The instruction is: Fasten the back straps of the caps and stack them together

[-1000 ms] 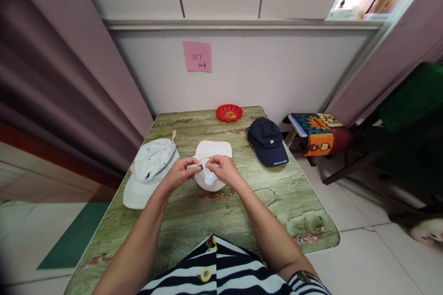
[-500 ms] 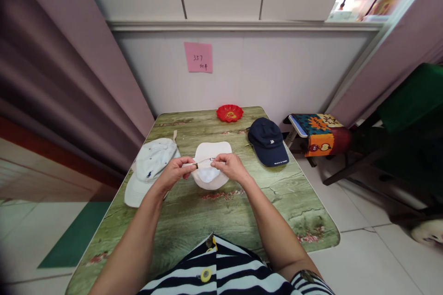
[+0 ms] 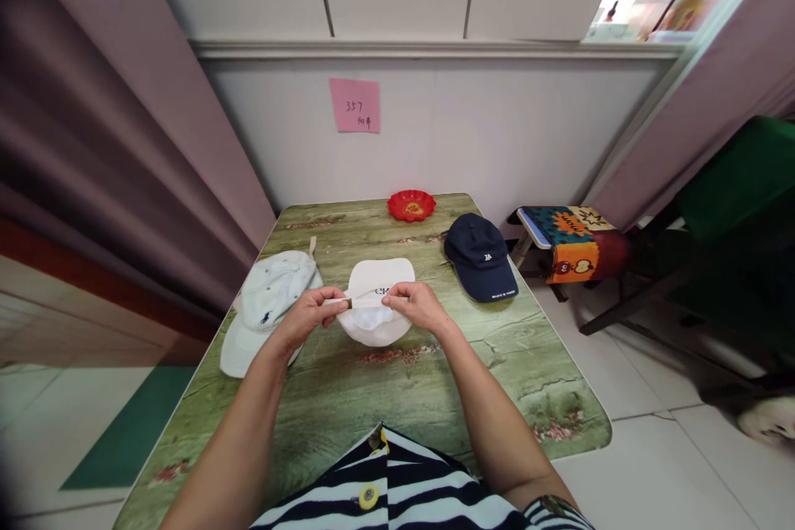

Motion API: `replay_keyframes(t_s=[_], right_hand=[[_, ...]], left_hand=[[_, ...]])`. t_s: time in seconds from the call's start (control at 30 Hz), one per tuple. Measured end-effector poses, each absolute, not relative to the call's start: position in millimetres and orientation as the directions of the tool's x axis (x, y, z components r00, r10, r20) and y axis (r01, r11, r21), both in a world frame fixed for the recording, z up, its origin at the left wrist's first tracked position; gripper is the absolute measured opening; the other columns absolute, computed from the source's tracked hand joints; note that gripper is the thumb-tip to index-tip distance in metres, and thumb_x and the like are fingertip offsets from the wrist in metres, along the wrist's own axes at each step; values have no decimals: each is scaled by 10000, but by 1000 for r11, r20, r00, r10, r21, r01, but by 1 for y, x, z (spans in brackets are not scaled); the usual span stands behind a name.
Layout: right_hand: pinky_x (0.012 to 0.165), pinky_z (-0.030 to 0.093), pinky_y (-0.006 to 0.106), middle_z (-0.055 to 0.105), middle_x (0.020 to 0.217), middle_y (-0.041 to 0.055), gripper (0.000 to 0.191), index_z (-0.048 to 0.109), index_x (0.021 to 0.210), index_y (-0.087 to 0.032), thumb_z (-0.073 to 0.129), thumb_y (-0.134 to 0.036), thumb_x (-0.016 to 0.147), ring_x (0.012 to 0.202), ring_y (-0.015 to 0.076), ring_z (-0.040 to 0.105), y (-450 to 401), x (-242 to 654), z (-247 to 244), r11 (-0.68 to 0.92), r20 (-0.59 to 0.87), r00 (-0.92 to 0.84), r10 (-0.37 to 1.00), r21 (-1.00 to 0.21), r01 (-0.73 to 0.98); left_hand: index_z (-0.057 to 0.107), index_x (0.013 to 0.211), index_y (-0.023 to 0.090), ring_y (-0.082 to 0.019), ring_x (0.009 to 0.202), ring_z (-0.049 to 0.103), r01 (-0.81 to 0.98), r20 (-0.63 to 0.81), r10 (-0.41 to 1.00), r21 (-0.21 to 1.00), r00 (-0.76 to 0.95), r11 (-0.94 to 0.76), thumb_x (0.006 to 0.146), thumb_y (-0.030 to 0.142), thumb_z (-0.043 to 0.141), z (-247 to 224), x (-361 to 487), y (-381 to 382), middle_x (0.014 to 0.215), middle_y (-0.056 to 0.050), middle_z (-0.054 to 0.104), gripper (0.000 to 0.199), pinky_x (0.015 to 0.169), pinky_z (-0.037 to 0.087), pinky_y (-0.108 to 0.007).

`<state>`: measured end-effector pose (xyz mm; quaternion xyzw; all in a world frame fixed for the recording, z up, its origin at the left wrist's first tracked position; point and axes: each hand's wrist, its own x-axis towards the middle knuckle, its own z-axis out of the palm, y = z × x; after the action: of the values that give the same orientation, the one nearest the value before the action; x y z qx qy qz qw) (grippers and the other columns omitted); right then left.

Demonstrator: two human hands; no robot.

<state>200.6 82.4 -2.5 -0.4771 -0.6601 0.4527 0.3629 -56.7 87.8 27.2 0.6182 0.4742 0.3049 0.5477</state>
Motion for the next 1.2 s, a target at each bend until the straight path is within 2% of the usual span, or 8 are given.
replay_keyframes(t_s=[0.13,0.27,0.47,0.57,0.67,0.77,1.0,1.2], right_hand=[[589,347,222,634,712,3,321,717,812,-142,658,-457,789,642,121,495,79,214,3,134,30,-332,943,-947,294],[632,372,238,668,749,10,327,749,923,-163,685,-451,782,678,137,533,74,219,13,181,39,-385,922,-923,339],[650,370,241,712,769,16,219,757,853,-189,651,-379,825,688,141,577,72,190,18,321,133,-399,907,-833,450],[642,368,231,713,749,9,197,739,803,-182,609,-324,842,665,128,571,70,175,18,317,144,-367,919,-823,472],[621,353,216,701,716,-7,186,724,791,-184,578,-285,845,656,119,567,67,168,18,311,148,-333,931,-800,514],[619,347,211,704,722,-11,188,726,797,-188,579,-293,852,655,113,569,66,173,18,343,177,-343,923,-781,521],[660,375,230,711,727,3,210,735,781,-176,608,-326,853,676,131,591,68,199,13,344,198,-320,927,-789,509],[828,446,298,729,983,52,393,715,1038,-189,742,-441,737,902,207,647,68,225,12,315,106,-446,889,-849,424]], left_hand=[[654,806,163,-101,560,448,255,-111,927,967,357,18,753,419,706,28,-63,90,642,28,548,267,557,321,-218],[688,850,179,-196,881,594,291,-2,921,949,389,-121,770,401,690,28,-63,94,921,-46,665,236,827,431,-290],[706,787,219,-315,1258,442,628,136,907,680,398,-377,758,309,665,43,-36,86,1311,-82,586,103,1080,258,-467],[701,844,220,-298,1166,508,688,119,885,585,450,-429,801,318,619,50,-23,78,1181,-81,658,135,1062,254,-479],[692,849,201,-220,890,595,650,66,848,611,526,-451,845,360,572,49,-19,75,868,-43,701,198,936,375,-376],[669,765,186,-185,802,583,615,106,847,642,521,-458,838,383,588,42,-25,77,774,-17,678,226,839,409,-304],[650,743,188,-154,727,583,580,67,878,726,474,-369,822,417,605,33,-39,83,722,39,650,247,1067,301,-403],[673,1007,207,-236,980,610,569,7,856,744,517,-350,763,443,680,33,-52,82,1028,-44,695,340,968,425,-381]])
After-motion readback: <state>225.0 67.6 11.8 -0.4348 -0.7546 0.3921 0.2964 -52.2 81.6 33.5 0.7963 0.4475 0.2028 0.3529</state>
